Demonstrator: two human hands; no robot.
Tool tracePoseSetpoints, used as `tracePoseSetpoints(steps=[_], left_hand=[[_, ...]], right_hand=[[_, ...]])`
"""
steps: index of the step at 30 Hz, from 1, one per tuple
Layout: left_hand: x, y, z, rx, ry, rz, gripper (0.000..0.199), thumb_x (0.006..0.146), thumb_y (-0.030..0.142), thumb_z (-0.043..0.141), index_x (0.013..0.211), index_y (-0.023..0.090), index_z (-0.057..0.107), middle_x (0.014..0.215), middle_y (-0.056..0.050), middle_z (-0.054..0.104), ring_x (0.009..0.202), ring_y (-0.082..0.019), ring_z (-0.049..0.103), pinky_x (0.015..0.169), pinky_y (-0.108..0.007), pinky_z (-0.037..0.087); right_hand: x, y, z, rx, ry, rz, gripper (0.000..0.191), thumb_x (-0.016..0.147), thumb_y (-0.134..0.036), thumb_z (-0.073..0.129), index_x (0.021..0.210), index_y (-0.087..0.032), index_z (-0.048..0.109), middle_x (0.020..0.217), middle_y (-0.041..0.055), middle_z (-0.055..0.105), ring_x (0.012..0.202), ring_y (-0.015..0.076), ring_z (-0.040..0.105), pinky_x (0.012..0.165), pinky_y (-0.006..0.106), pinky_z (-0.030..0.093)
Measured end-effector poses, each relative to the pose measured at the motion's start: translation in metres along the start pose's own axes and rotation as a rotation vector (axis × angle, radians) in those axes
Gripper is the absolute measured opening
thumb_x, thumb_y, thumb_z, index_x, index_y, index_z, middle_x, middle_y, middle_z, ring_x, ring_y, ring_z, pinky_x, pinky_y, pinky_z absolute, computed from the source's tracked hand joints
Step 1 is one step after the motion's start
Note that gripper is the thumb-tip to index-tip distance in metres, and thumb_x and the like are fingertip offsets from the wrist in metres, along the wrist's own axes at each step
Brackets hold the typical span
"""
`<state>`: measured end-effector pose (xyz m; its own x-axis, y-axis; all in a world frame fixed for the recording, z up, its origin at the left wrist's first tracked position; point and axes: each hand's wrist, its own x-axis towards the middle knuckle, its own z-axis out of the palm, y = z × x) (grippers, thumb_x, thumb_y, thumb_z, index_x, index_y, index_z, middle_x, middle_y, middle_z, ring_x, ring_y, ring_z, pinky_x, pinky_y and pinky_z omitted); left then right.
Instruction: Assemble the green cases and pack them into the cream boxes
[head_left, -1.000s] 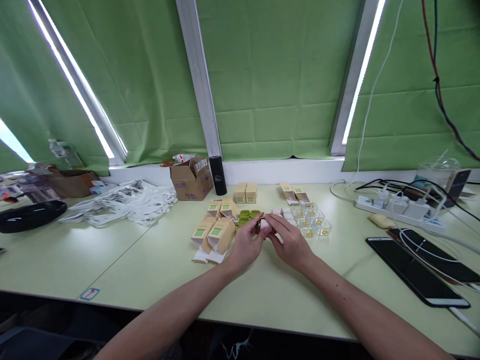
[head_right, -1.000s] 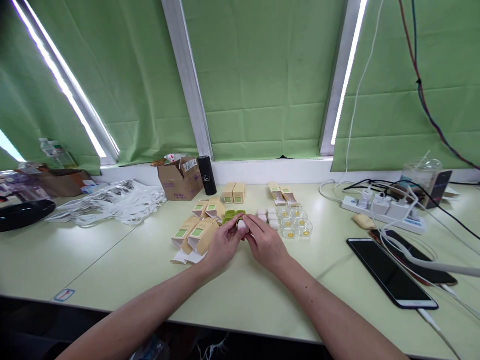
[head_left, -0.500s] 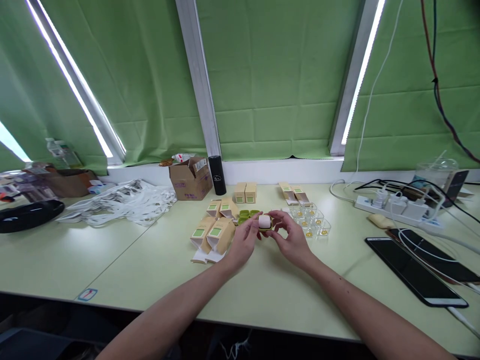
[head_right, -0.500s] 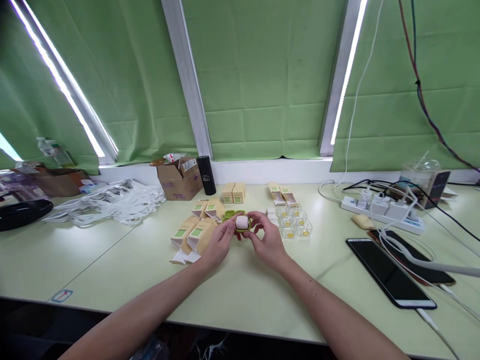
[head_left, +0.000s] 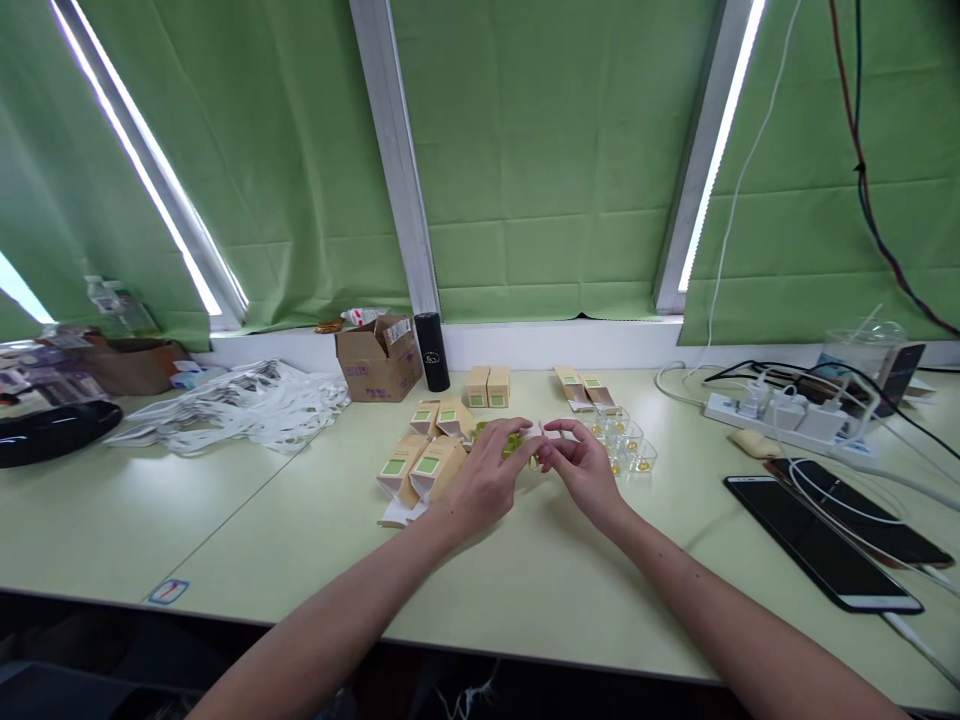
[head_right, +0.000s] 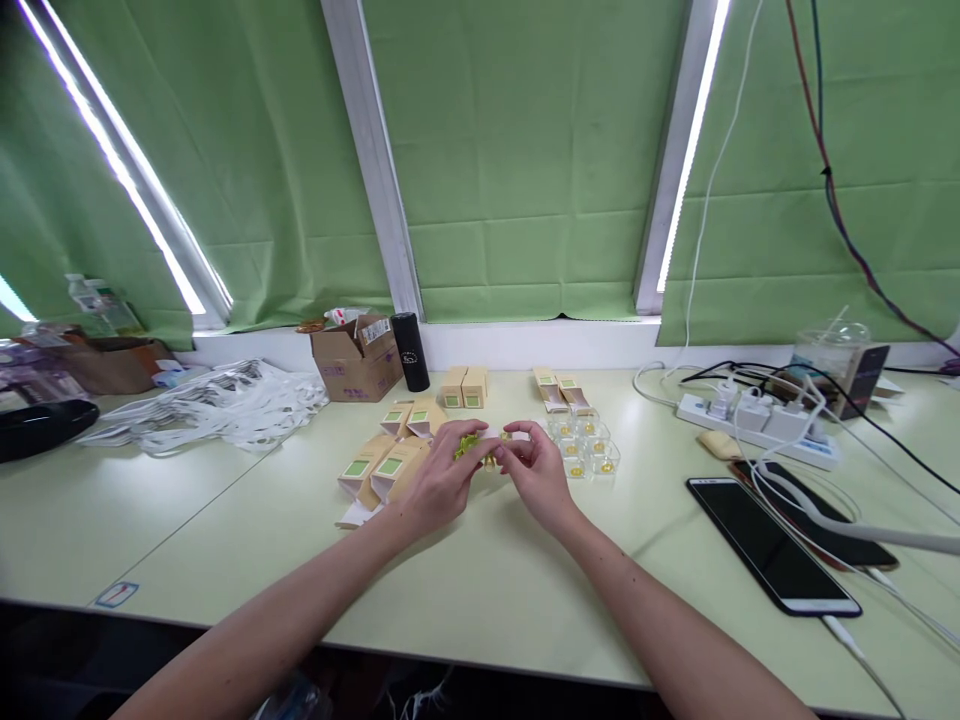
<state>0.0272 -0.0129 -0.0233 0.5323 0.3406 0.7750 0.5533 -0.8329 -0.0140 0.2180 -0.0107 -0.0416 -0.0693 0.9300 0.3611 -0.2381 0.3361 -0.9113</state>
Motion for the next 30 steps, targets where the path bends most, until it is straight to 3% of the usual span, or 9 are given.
tracePoseSetpoints(steps=[7,12,16,20,24,27,30], left_hand=[[0.014,-0.003,-0.004,-0.016,-0.037,-0.013,0.047,0.101,0.011,0.057,0.147,0.020,0.053,0.127,-0.016,0.061,0.120,-0.030,0.058,0.100,-0.047,0.056],[0.030,-0.006,-0.012,-0.165,-0.117,-0.195,0.053,0.097,0.024,0.070,0.148,0.027,0.054,0.131,-0.013,0.063,0.123,-0.031,0.061,0.105,-0.048,0.054],[0.040,-0.006,-0.010,-0.357,-0.145,-0.394,0.044,0.094,0.029,0.074,0.137,0.027,0.065,0.127,-0.010,0.067,0.116,-0.028,0.064,0.101,-0.042,0.054],[0.034,-0.018,0.011,-0.727,0.001,-0.714,0.039,0.092,0.039,0.077,0.126,0.021,0.071,0.109,-0.009,0.073,0.092,-0.021,0.066,0.084,-0.034,0.054],[0.018,-0.035,0.032,-1.190,0.193,-0.963,0.055,0.081,0.063,0.083,0.106,0.015,0.075,0.095,-0.008,0.073,0.074,-0.015,0.062,0.070,-0.029,0.050],[0.009,-0.040,0.036,-1.390,0.258,-1.026,0.055,0.078,0.063,0.086,0.094,0.012,0.075,0.092,-0.010,0.073,0.075,-0.014,0.062,0.071,-0.028,0.050],[0.008,-0.038,0.035,-1.490,0.328,-1.053,0.053,0.080,0.060,0.085,0.097,0.011,0.075,0.095,-0.013,0.075,0.077,-0.015,0.064,0.074,-0.030,0.051]], right_hand=[[0.001,0.000,-0.006,-0.022,-0.004,-0.128,0.038,0.091,-0.059,0.075,0.105,-0.024,0.070,0.075,0.0014,0.072,0.069,0.0187,0.066,0.069,0.036,0.058],[0.001,0.001,-0.013,-0.074,-0.013,-0.214,0.037,0.095,-0.054,0.071,0.117,-0.025,0.073,0.097,0.0062,0.074,0.083,0.0216,0.068,0.075,0.038,0.058],[0.002,0.002,-0.015,-0.120,0.000,-0.227,0.036,0.095,-0.049,0.070,0.123,-0.026,0.074,0.101,0.0065,0.074,0.094,0.0239,0.069,0.080,0.039,0.057],[0.004,-0.001,-0.015,-0.178,0.072,-0.210,0.033,0.093,-0.042,0.068,0.121,-0.026,0.075,0.101,0.0061,0.075,0.092,0.0225,0.069,0.082,0.040,0.056],[0.008,-0.006,-0.017,-0.200,0.181,-0.225,0.029,0.093,-0.037,0.063,0.116,-0.024,0.075,0.095,0.0055,0.074,0.083,0.0197,0.066,0.074,0.035,0.054],[0.013,-0.013,-0.023,-0.234,0.282,-0.230,0.027,0.092,-0.036,0.062,0.111,-0.022,0.075,0.089,0.0051,0.073,0.079,0.0184,0.064,0.068,0.032,0.051],[0.021,-0.023,-0.033,-0.249,0.384,-0.248,0.024,0.089,-0.036,0.065,0.104,-0.020,0.075,0.085,0.0043,0.072,0.076,0.0179,0.063,0.068,0.032,0.050]])
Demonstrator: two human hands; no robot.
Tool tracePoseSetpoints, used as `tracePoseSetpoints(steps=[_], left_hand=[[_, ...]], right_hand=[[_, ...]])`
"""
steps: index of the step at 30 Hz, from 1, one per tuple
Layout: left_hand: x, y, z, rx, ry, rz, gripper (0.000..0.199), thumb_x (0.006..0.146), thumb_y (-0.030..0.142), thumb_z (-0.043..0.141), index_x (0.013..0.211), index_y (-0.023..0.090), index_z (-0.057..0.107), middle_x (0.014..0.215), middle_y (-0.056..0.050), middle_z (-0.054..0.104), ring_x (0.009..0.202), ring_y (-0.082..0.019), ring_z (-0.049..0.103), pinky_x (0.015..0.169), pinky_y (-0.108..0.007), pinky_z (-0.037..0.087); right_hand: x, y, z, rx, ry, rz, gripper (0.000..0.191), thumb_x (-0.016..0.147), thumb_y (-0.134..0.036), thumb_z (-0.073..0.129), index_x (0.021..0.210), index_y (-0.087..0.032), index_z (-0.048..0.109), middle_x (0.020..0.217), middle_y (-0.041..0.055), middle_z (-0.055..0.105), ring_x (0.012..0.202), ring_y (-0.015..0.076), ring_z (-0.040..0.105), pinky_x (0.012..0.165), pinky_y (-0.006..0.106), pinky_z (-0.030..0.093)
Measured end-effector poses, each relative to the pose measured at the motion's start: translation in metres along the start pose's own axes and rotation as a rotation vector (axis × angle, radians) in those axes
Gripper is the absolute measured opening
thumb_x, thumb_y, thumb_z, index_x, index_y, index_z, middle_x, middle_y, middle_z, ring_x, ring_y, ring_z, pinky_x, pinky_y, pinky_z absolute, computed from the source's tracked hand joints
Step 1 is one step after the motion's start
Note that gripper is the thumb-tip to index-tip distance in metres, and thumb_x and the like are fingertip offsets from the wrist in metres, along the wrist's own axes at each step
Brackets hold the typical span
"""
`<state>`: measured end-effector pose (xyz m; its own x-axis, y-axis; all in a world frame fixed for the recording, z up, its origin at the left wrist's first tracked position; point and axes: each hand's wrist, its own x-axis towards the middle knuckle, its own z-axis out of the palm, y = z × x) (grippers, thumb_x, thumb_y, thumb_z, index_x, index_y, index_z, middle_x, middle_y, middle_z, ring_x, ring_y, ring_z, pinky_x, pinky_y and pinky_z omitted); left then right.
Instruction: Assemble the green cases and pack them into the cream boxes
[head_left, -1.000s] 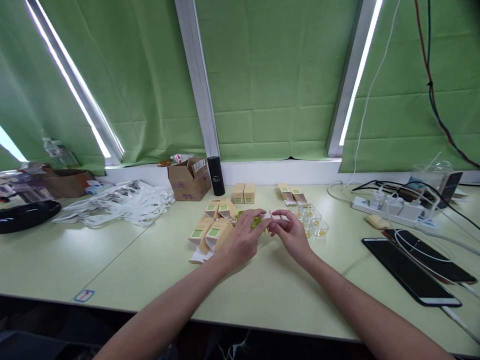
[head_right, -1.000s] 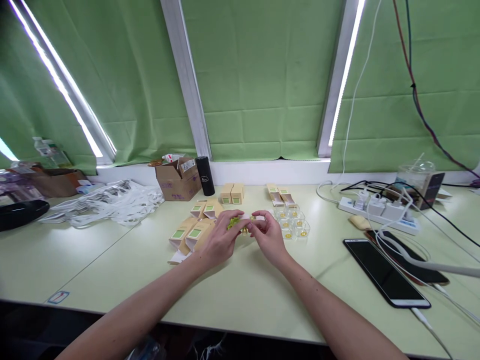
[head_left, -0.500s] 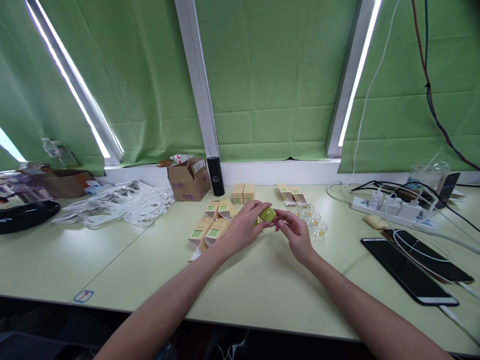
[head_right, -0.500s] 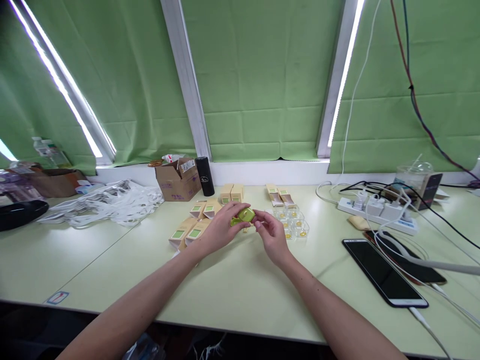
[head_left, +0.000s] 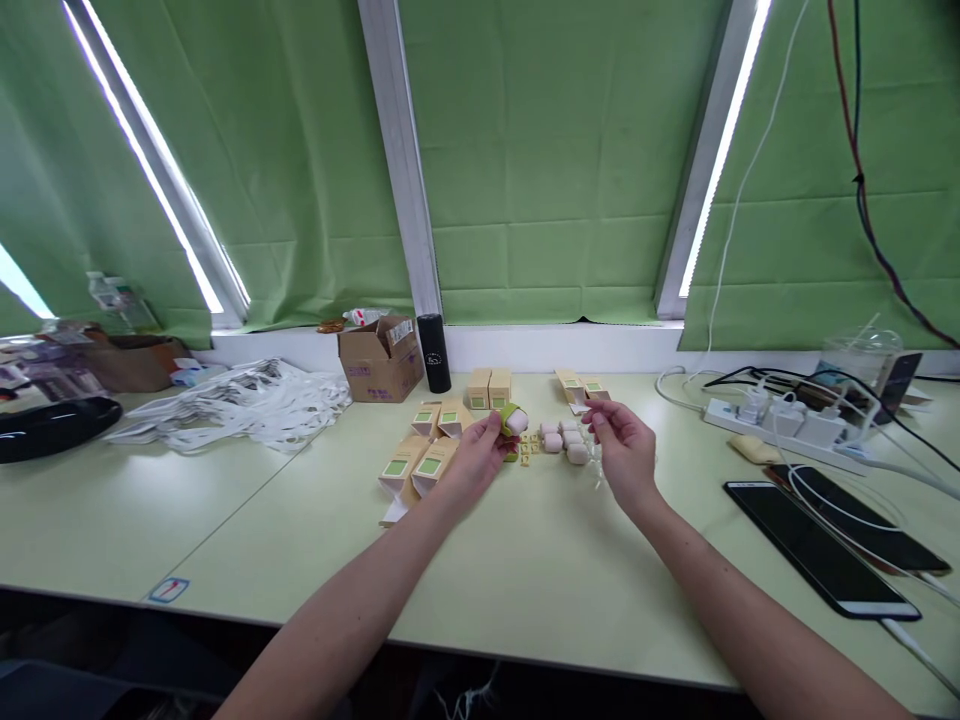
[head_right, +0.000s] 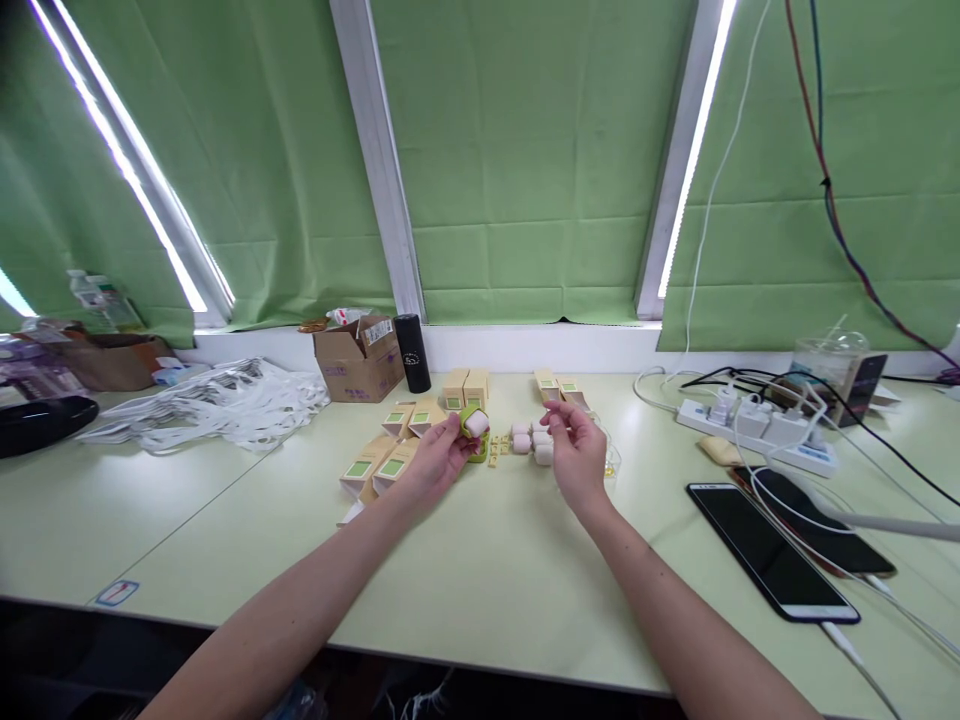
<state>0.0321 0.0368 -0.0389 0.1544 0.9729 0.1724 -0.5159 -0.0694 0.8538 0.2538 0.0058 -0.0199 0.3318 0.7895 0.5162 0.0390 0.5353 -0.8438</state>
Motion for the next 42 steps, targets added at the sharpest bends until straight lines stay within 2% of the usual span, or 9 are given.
tracePoseSetpoints(steps=[5,9,14,20,25,30,33,38,42], left_hand=[[-0.005,0.002,0.006,-0.094,0.053,-0.020,0.049,0.085,0.056,0.083,0.099,0.010,0.073,0.096,-0.015,0.076,0.078,-0.017,0.067,0.071,-0.029,0.050],[-0.007,0.004,0.007,-0.118,0.069,-0.008,0.047,0.088,0.054,0.081,0.100,0.009,0.072,0.092,-0.014,0.076,0.077,-0.017,0.067,0.071,-0.029,0.049],[-0.007,0.004,0.006,-0.111,0.094,0.004,0.048,0.091,0.056,0.076,0.100,0.009,0.071,0.091,-0.014,0.075,0.077,-0.017,0.067,0.072,-0.029,0.050],[-0.009,0.005,0.009,-0.111,0.101,-0.002,0.047,0.092,0.055,0.076,0.100,0.009,0.071,0.090,-0.013,0.076,0.077,-0.016,0.067,0.072,-0.028,0.050],[-0.011,0.007,0.011,-0.129,0.105,0.005,0.046,0.092,0.055,0.076,0.099,0.010,0.070,0.093,-0.015,0.076,0.077,-0.017,0.068,0.072,-0.029,0.051],[-0.011,0.008,0.013,-0.148,0.126,0.014,0.047,0.093,0.055,0.075,0.099,0.009,0.070,0.093,-0.016,0.077,0.074,-0.016,0.067,0.070,-0.029,0.051],[-0.011,0.010,0.012,-0.163,0.145,0.037,0.046,0.094,0.054,0.074,0.099,0.009,0.070,0.091,-0.015,0.077,0.072,-0.016,0.067,0.069,-0.029,0.051],[-0.011,0.013,0.010,-0.172,0.175,0.063,0.046,0.095,0.054,0.073,0.100,0.008,0.070,0.087,-0.014,0.076,0.072,-0.017,0.068,0.068,-0.029,0.050],[-0.013,0.013,0.012,-0.166,0.172,0.070,0.046,0.095,0.053,0.074,0.100,0.007,0.070,0.087,-0.015,0.076,0.072,-0.017,0.067,0.068,-0.028,0.049]], right_hand=[[0.027,-0.009,-0.019,-0.150,0.038,-0.045,0.021,0.087,-0.038,0.066,0.092,-0.020,0.075,0.076,0.0045,0.071,0.071,0.0195,0.063,0.065,0.033,0.049],[0.035,-0.009,-0.039,-0.531,-0.207,-0.076,0.018,0.086,-0.038,0.068,0.085,-0.023,0.077,0.077,0.0050,0.073,0.068,0.0211,0.061,0.062,0.034,0.046],[0.023,0.002,-0.065,-1.117,-0.499,-0.322,0.012,0.080,-0.020,0.071,0.082,-0.027,0.080,0.087,0.0092,0.076,0.093,0.0312,0.062,0.073,0.039,0.044],[0.013,0.007,-0.072,-1.272,-0.603,-0.352,0.018,0.077,-0.009,0.068,0.071,-0.023,0.076,0.092,0.0129,0.073,0.096,0.0321,0.059,0.080,0.042,0.043],[0.017,-0.010,-0.058,-0.955,-0.633,-0.212,0.015,0.084,-0.016,0.063,0.079,-0.024,0.075,0.100,0.0103,0.071,0.102,0.0298,0.063,0.080,0.039,0.050],[0.015,-0.025,-0.021,-0.445,-0.699,-0.013,0.012,0.093,-0.035,0.063,0.085,-0.025,0.067,0.108,0.0064,0.073,0.089,0.0227,0.069,0.078,0.039,0.058],[0.014,-0.024,0.002,-0.216,-0.708,0.210,0.025,0.088,-0.049,0.074,0.088,-0.024,0.067,0.088,0.0039,0.074,0.081,0.0238,0.073,0.069,0.037,0.058],[0.010,-0.005,0.024,0.190,-0.574,0.350,0.044,0.066,-0.055,0.094,0.079,-0.021,0.068,0.101,0.0043,0.076,0.083,0.0200,0.073,0.085,0.042,0.064],[-0.003,0.012,0.028,0.410,-0.410,0.415,0.048,0.061,-0.048,0.099,0.090,-0.022,0.071,0.094,0.0040,0.075,0.084,0.0209,0.072,0.075,0.038,0.064]])
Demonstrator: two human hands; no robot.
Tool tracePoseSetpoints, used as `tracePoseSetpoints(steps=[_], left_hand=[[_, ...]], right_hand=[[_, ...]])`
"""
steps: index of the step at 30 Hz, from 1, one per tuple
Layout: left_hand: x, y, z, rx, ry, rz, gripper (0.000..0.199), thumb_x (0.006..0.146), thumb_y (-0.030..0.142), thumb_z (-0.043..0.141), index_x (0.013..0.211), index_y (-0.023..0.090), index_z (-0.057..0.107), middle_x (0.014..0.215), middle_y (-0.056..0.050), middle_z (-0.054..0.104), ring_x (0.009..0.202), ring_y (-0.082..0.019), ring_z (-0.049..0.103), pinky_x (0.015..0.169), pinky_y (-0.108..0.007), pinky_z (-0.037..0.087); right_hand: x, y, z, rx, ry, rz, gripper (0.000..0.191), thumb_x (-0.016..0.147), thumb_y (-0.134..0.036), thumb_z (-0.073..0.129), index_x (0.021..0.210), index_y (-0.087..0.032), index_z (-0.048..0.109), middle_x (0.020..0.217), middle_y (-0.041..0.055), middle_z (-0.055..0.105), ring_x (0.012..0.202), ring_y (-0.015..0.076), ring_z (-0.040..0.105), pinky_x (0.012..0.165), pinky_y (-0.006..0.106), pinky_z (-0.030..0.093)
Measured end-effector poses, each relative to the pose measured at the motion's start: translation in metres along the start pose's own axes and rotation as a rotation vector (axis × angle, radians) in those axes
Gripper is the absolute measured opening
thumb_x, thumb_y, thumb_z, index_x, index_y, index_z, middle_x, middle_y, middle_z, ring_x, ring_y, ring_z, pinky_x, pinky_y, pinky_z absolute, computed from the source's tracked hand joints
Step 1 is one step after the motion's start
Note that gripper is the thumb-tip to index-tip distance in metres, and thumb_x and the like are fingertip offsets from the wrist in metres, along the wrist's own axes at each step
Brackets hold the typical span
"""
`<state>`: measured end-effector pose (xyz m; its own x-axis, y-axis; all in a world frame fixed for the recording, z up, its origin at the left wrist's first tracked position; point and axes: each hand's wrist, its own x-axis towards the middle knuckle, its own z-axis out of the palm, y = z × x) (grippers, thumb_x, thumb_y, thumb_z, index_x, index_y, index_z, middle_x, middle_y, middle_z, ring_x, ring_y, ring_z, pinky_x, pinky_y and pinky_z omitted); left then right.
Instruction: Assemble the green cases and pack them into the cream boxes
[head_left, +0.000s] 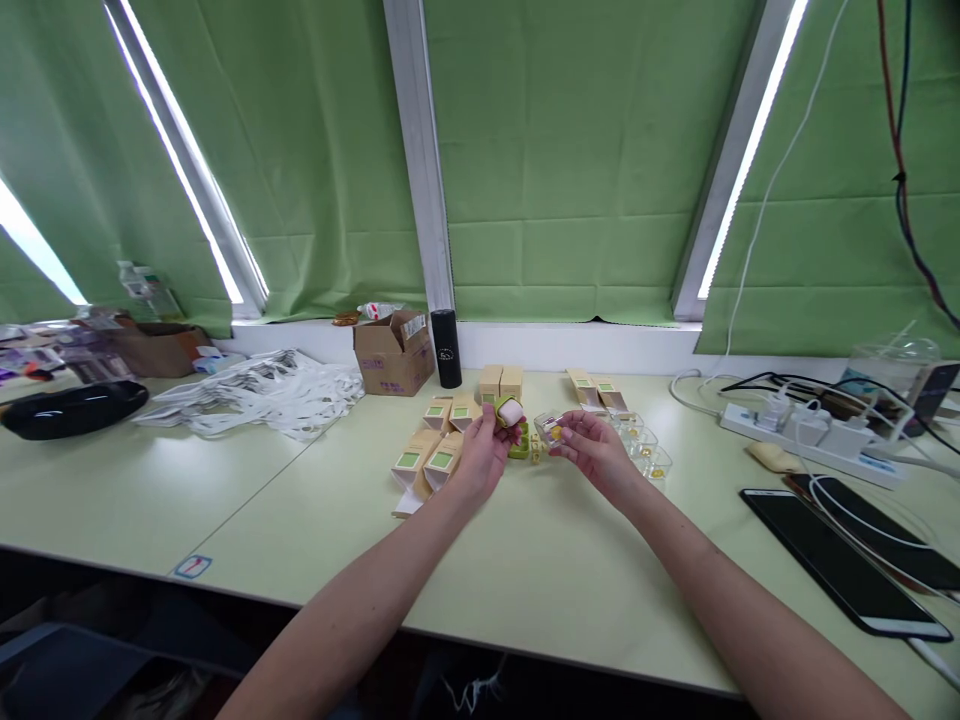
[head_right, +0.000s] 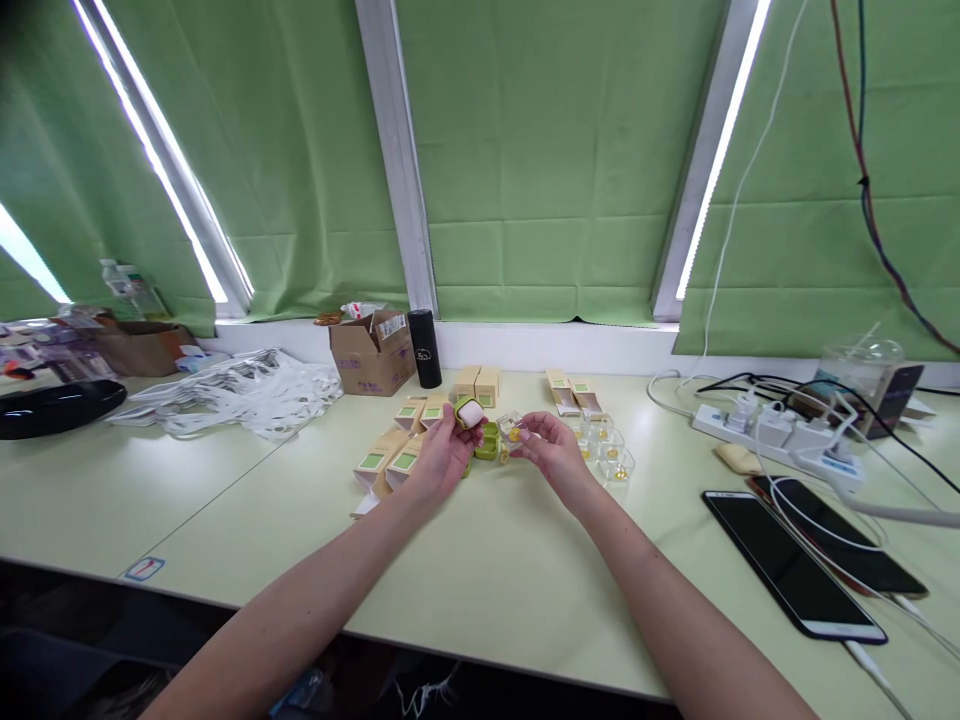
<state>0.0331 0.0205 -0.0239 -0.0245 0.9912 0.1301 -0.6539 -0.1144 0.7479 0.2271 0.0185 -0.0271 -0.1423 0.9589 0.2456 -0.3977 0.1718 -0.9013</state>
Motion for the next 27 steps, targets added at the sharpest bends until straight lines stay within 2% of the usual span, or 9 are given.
tracePoseSetpoints(steps=[3,5,12,15,18,20,23,25,27], left_hand=[[-0.001,-0.001,0.001,-0.002,0.007,0.003,0.045,0.094,0.053,0.074,0.098,0.008,0.070,0.086,-0.014,0.076,0.071,-0.017,0.068,0.068,-0.028,0.050],[0.000,-0.002,0.000,-0.003,0.013,0.002,0.044,0.094,0.053,0.075,0.098,0.009,0.069,0.086,-0.013,0.076,0.072,-0.017,0.068,0.068,-0.028,0.050],[0.002,-0.004,-0.003,0.007,0.015,0.020,0.045,0.092,0.055,0.077,0.096,0.010,0.069,0.087,-0.014,0.076,0.071,-0.016,0.068,0.068,-0.028,0.051],[0.002,-0.004,-0.003,0.011,0.026,0.031,0.043,0.093,0.053,0.076,0.096,0.011,0.069,0.089,-0.013,0.076,0.072,-0.016,0.068,0.069,-0.028,0.051],[0.002,-0.004,-0.003,0.019,0.047,0.048,0.041,0.094,0.052,0.075,0.095,0.011,0.069,0.089,-0.011,0.076,0.073,-0.015,0.067,0.070,-0.027,0.051],[0.002,-0.004,-0.003,0.022,0.055,0.062,0.041,0.094,0.052,0.075,0.094,0.012,0.068,0.089,-0.011,0.076,0.074,-0.015,0.068,0.071,-0.027,0.052],[0.002,-0.004,-0.002,0.030,0.056,0.077,0.041,0.093,0.053,0.076,0.091,0.013,0.066,0.089,-0.010,0.076,0.073,-0.014,0.067,0.071,-0.027,0.052],[0.002,-0.004,-0.001,0.036,0.059,0.085,0.042,0.093,0.053,0.077,0.090,0.013,0.067,0.087,-0.009,0.076,0.071,-0.014,0.066,0.070,-0.027,0.052],[0.001,-0.003,0.000,0.044,0.060,0.090,0.042,0.093,0.053,0.077,0.092,0.012,0.068,0.087,-0.010,0.076,0.071,-0.014,0.066,0.070,-0.027,0.052]], right_hand=[[-0.006,0.009,0.001,0.089,0.060,0.038,0.051,0.063,-0.046,0.098,0.100,-0.022,0.071,0.097,0.0062,0.076,0.078,0.0178,0.070,0.061,0.028,0.058],[-0.009,0.013,0.003,0.115,0.084,0.044,0.052,0.067,-0.048,0.096,0.104,-0.022,0.070,0.100,0.0071,0.076,0.079,0.0179,0.070,0.058,0.027,0.056],[-0.014,0.018,0.011,0.052,0.101,0.051,0.058,0.077,-0.060,0.087,0.117,-0.028,0.059,0.108,0.0031,0.071,0.079,0.0215,0.076,0.069,0.042,0.068],[-0.014,0.022,0.011,-0.101,0.105,-0.086,0.064,0.076,-0.057,0.088,0.123,-0.028,0.056,0.118,0.0064,0.070,0.082,0.0208,0.072,0.067,0.041,0.067],[-0.018,0.027,0.010,-0.393,0.111,-0.285,0.061,0.080,-0.049,0.086,0.130,-0.029,0.058,0.124,0.0092,0.070,0.085,0.0212,0.068,0.074,0.044,0.066],[-0.021,0.028,0.008,-0.645,0.044,-0.455,0.053,0.088,-0.041,0.080,0.136,-0.030,0.060,0.129,0.0108,0.070,0.092,0.0251,0.068,0.087,0.050,0.064],[-0.026,0.026,0.007,-0.929,-0.095,-0.710,0.045,0.096,-0.030,0.068,0.140,-0.031,0.061,0.134,0.0129,0.068,0.118,0.0336,0.066,0.100,0.055,0.058],[-0.028,0.024,0.006,-1.013,-0.119,-0.813,0.043,0.099,-0.025,0.062,0.141,-0.031,0.061,0.134,0.0140,0.066,0.121,0.0340,0.064,0.097,0.053,0.059],[-0.028,0.023,0.005,-1.061,-0.097,-0.866,0.039,0.100,-0.022,0.059,0.138,-0.031,0.064,0.131,0.0147,0.062,0.110,0.0311,0.066,0.089,0.049,0.060]])
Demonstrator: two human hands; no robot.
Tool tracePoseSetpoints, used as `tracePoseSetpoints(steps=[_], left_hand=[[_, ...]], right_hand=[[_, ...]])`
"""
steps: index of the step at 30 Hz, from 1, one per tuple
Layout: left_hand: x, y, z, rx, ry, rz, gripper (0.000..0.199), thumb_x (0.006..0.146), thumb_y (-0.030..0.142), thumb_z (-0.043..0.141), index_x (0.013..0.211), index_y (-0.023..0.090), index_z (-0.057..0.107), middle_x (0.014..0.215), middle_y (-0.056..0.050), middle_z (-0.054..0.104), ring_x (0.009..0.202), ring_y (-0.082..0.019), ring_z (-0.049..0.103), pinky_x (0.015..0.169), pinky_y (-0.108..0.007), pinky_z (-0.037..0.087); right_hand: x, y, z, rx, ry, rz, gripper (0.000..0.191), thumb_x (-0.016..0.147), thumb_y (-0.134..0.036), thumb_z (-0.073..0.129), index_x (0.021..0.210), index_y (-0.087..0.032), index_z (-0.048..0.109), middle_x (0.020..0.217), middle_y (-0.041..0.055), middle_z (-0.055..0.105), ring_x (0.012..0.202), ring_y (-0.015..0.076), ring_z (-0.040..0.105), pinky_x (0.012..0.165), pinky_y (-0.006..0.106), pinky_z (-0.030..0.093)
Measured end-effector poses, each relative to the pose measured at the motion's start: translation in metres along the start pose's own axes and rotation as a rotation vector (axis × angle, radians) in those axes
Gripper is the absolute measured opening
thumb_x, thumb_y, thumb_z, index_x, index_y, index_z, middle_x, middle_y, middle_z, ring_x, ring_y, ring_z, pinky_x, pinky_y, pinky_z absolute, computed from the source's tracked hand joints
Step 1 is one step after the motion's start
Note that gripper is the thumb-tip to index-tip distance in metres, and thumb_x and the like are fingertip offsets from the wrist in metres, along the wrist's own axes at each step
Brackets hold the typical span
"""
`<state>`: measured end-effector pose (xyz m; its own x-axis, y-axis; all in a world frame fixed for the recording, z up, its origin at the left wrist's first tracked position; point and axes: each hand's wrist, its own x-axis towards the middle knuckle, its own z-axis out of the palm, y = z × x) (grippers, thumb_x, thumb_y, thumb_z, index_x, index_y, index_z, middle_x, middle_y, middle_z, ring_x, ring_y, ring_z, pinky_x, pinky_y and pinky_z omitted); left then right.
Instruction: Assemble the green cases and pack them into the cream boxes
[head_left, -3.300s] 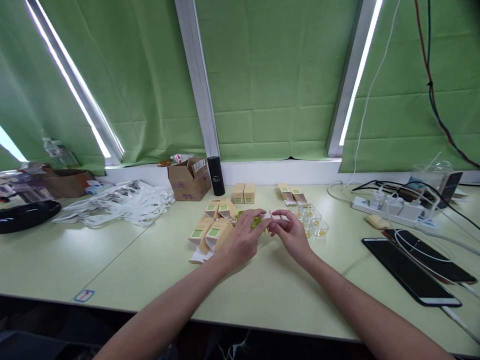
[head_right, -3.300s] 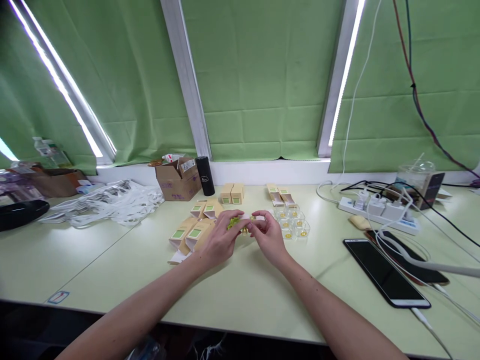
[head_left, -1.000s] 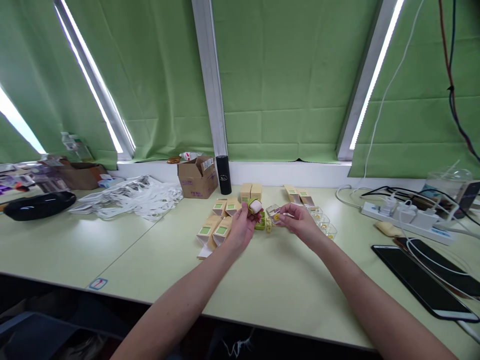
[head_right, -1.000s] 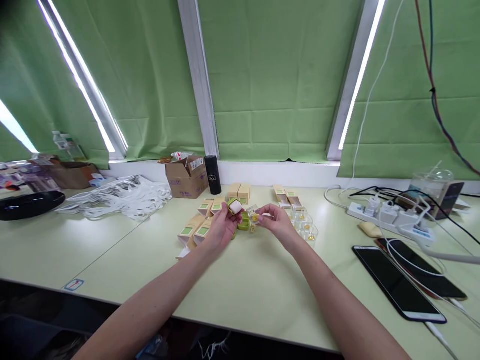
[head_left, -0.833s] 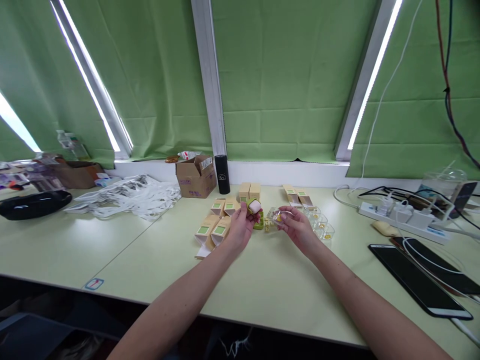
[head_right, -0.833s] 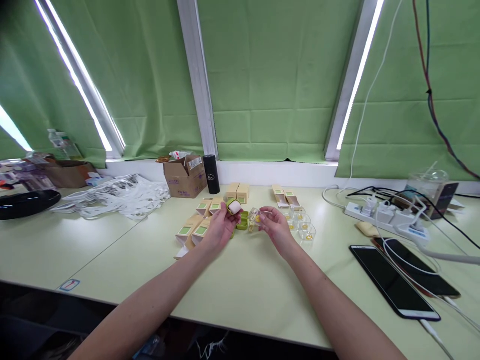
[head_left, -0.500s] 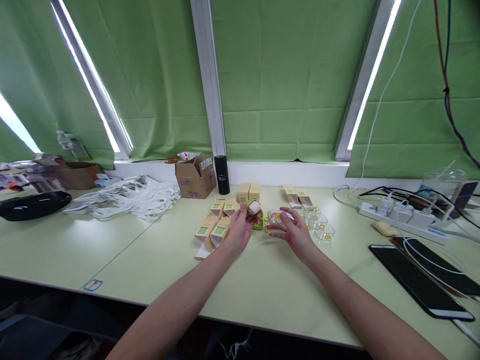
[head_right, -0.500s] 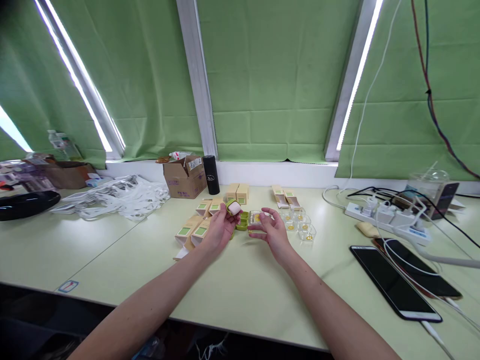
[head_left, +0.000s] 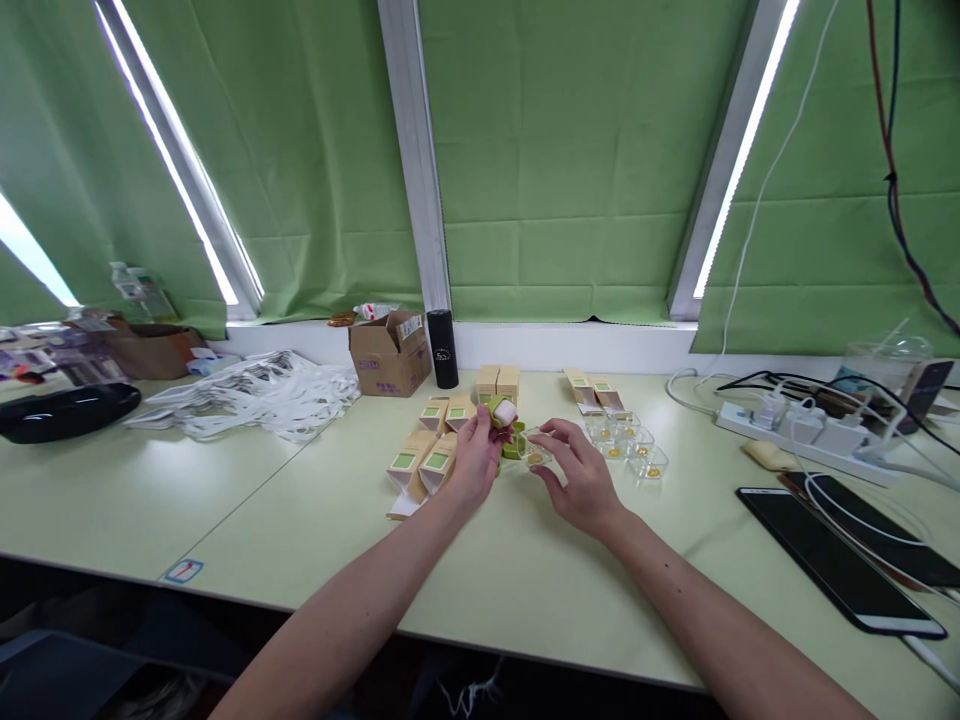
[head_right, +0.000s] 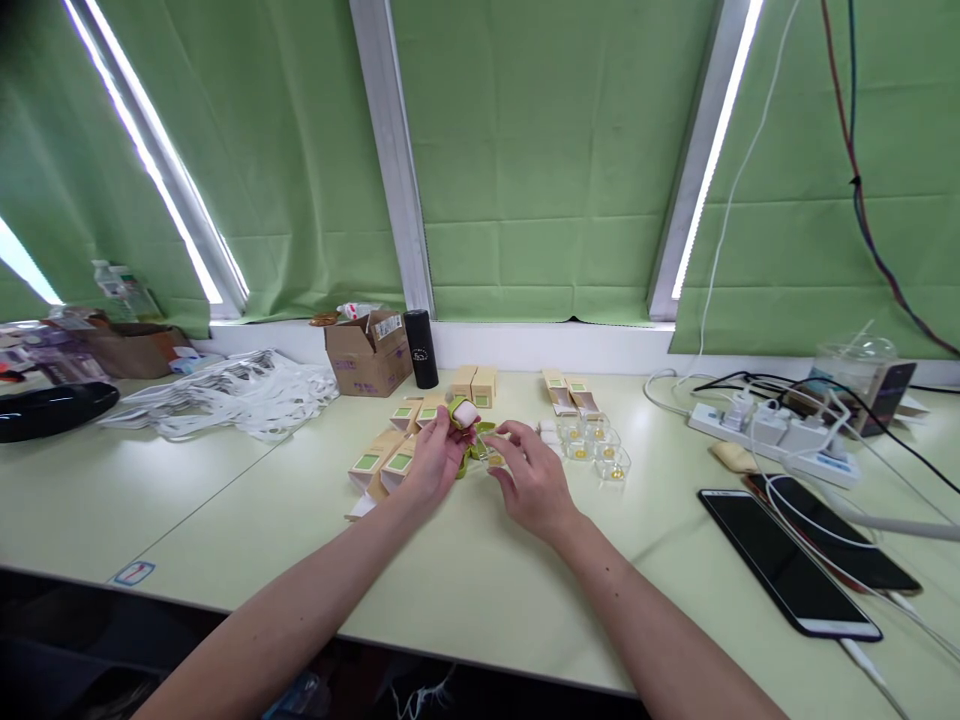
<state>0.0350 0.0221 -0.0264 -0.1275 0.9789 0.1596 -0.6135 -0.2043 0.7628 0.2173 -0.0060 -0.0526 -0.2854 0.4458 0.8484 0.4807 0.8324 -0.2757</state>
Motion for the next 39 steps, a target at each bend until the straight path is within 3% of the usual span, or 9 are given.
tracePoseSetpoints(steps=[4,8,13,17,21,25,39], left_hand=[[-0.001,0.001,0.000,0.034,-0.012,0.022,0.043,0.090,0.054,0.079,0.091,0.012,0.068,0.086,-0.008,0.074,0.077,-0.015,0.067,0.072,-0.027,0.052],[0.000,-0.001,-0.002,0.102,-0.057,0.112,0.048,0.084,0.061,0.081,0.087,0.015,0.068,0.083,-0.004,0.070,0.074,-0.013,0.064,0.071,-0.025,0.052],[0.002,-0.004,-0.005,0.237,-0.066,0.212,0.053,0.083,0.070,0.077,0.083,0.017,0.067,0.079,-0.001,0.065,0.068,-0.012,0.059,0.065,-0.023,0.050],[0.003,-0.007,-0.007,0.319,-0.080,0.239,0.054,0.085,0.072,0.072,0.088,0.019,0.069,0.081,-0.001,0.064,0.070,-0.012,0.058,0.063,-0.023,0.049],[0.001,-0.008,-0.008,0.415,-0.091,0.249,0.057,0.087,0.074,0.069,0.084,0.018,0.066,0.076,0.000,0.061,0.070,-0.013,0.056,0.062,-0.022,0.046],[-0.005,-0.005,-0.005,0.522,-0.113,0.231,0.061,0.088,0.077,0.065,0.079,0.017,0.064,0.071,0.001,0.057,0.064,-0.011,0.049,0.058,-0.022,0.040],[-0.017,0.002,0.007,0.616,-0.238,0.211,0.062,0.089,0.077,0.063,0.083,0.016,0.069,0.078,-0.004,0.066,0.072,-0.015,0.057,0.067,-0.025,0.048]], right_hand=[[0.000,0.000,-0.001,-0.070,0.041,-0.013,0.034,0.099,-0.020,0.059,0.128,-0.032,0.072,0.119,0.0132,0.056,0.096,0.0265,0.062,0.081,0.045,0.060],[0.001,-0.004,0.000,0.043,0.073,0.078,0.035,0.097,-0.026,0.065,0.131,-0.031,0.069,0.121,0.0127,0.055,0.105,0.0279,0.062,0.090,0.048,0.061],[0.004,-0.005,0.005,0.465,0.077,0.423,0.043,0.096,-0.044,0.070,0.136,-0.029,0.065,0.132,0.0121,0.065,0.123,0.0300,0.064,0.101,0.050,0.059],[0.006,-0.001,0.011,0.848,0.083,0.729,0.054,0.088,-0.065,0.075,0.123,-0.025,0.073,0.111,0.0094,0.074,0.105,0.0282,0.071,0.093,0.049,0.063],[0.009,0.000,0.013,1.096,0.084,0.882,0.056,0.079,-0.067,0.083,0.111,-0.021,0.074,0.090,0.0054,0.074,0.083,0.0238,0.072,0.078,0.047,0.066],[0.010,0.001,0.013,1.194,0.090,0.931,0.055,0.076,-0.065,0.087,0.106,-0.021,0.071,0.081,0.0032,0.074,0.071,0.0203,0.071,0.072,0.043,0.065],[0.010,-0.004,0.010,1.150,0.141,0.876,0.051,0.074,-0.054,0.093,0.109,-0.023,0.072,0.092,0.0048,0.076,0.078,0.0188,0.068,0.065,0.034,0.059]])
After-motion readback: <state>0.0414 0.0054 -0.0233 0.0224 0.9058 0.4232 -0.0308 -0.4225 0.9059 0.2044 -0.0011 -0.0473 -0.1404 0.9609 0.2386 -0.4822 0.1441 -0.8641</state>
